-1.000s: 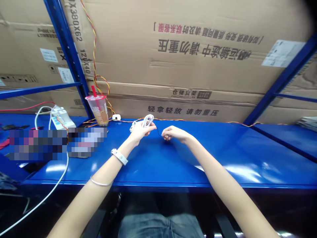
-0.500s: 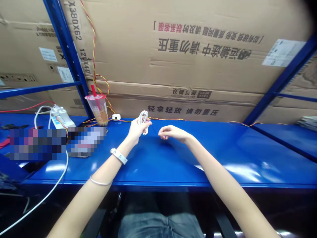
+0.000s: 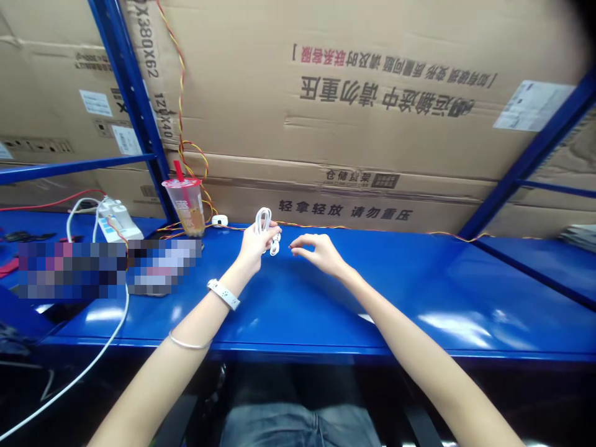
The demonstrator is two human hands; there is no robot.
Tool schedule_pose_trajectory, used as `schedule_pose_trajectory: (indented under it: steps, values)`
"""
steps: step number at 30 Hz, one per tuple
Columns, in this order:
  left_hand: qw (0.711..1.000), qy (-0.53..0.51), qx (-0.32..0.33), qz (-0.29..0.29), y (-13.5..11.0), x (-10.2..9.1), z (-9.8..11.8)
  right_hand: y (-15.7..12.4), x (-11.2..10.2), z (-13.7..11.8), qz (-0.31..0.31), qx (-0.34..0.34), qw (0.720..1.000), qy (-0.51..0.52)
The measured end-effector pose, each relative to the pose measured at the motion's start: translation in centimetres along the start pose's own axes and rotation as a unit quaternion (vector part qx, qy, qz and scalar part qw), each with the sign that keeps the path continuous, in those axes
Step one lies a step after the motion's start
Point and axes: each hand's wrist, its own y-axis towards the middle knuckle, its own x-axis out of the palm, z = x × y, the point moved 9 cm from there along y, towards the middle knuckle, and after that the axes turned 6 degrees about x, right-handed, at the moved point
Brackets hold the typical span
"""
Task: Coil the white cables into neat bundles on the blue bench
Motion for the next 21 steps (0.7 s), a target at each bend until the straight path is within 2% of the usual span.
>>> schedule_pose_trajectory:
  steps: [5,10,16,21]
  values:
    - [0.999,-0.009,0.004,0.048,0.0,-0.7,0.3,0.1,-0.4,0.2,0.033,0.019,0.999,0.031]
    - [0.998,0.004,0.027,0.062,-0.1,-0.6,1.0,0.3,0.6,1.6,-0.003,0.086,0.99,0.116]
    - [0.999,-0.019,0.023,0.033,0.0,-0.2,0.9,0.2,0.5,2.3,-0.006,0.125,0.97,0.21]
    - [0.997,-0.05,-0.052,-0.024,0.5,0.2,-0.6,-0.1,0.3,2.9,-0.091,0.141,0.969,0.179]
